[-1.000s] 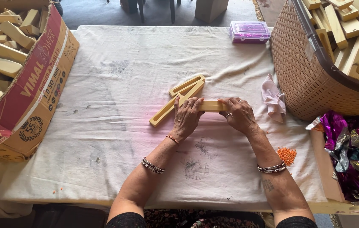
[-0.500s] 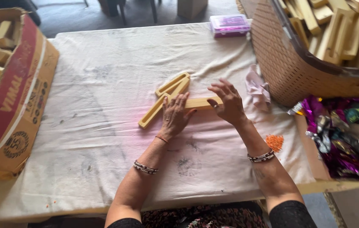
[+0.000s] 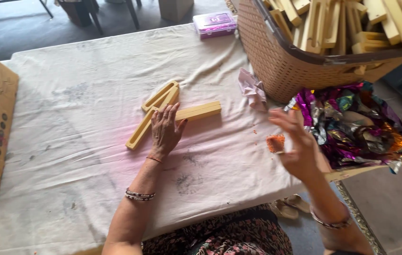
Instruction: Cleaning wooden blocks with a cloth and wrapping one in foil.
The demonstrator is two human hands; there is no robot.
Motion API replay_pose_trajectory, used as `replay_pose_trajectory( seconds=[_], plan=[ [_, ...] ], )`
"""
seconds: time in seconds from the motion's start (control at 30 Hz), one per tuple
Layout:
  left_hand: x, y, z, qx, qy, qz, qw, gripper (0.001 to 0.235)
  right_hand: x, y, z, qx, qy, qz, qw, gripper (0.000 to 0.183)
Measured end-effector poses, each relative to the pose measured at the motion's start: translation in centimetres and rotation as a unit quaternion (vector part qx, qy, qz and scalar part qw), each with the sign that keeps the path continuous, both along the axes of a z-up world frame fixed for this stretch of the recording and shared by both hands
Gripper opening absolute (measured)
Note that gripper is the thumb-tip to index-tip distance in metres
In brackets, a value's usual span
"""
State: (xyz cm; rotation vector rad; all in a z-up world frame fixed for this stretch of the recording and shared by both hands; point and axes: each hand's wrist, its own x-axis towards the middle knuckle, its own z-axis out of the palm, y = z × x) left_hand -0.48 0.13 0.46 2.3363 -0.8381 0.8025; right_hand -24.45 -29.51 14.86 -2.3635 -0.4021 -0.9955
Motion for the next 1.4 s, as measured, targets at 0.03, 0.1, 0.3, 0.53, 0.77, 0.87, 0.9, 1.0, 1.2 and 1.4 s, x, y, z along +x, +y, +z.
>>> replay_pose_trajectory(
  seconds=[0.03, 0.1, 0.3, 0.53, 0.77, 0.87, 0.9, 1.0, 1.2, 1.4],
  plan=[
    [0.0, -0.1, -0.1, 0.007, -0.006, 0.002, 1.000, 0.061, -1.3, -1.4, 0.1, 0.009, 0.004, -0.028, 1.000, 0.042],
    [-0.1, -0.2, -0.2, 0.011, -0.011, 0.000, 1.000, 0.061, -4.0, -4.5, 0.9, 0.003, -0.006, -0.076, 0.997, 0.036],
    [-0.6, -0.4, 0.4, 0.024, -0.039, -0.013, 0.999, 0.054, -11.1, -12.9, 1.4, 0.064, -0.037, -0.202, 0.977, 0.015],
    [-0.6, -3.4, -1.8, 0.066, -0.074, -0.093, 0.991, 0.042, -13.9, -18.2, 0.1, 0.136, 0.049, -0.291, 0.946, 0.013],
    [-6.9, -12.9, 3.8, 0.043, -0.077, -0.219, 0.972, 0.041, -8.7, -18.6, 0.2, 0.089, 0.108, -0.295, 0.945, 0.017],
    [-8.9, -17.2, 4.9, 0.019, -0.065, -0.255, 0.965, 0.039, -6.4, -19.0, -0.3, 0.051, 0.122, -0.307, 0.943, 0.019],
    [-9.5, -18.5, 5.2, 0.020, -0.077, -0.273, 0.959, 0.040, -5.7, -19.3, -0.6, 0.036, 0.121, -0.304, 0.944, 0.018],
    [-11.5, -21.5, 7.0, 0.004, -0.091, -0.313, 0.945, 0.041, -4.5, -19.7, 0.1, 0.020, 0.141, -0.322, 0.936, 0.017],
    [-13.5, -25.9, 8.3, -0.020, -0.086, -0.362, 0.928, 0.039, -3.2, -22.1, 0.8, 0.025, 0.216, -0.372, 0.902, 0.017],
    [-15.2, -29.3, 8.8, 0.027, -0.062, -0.377, 0.924, 0.037, -2.4, -26.0, -2.2, -0.039, 0.249, -0.358, 0.899, 0.027]
  ],
)
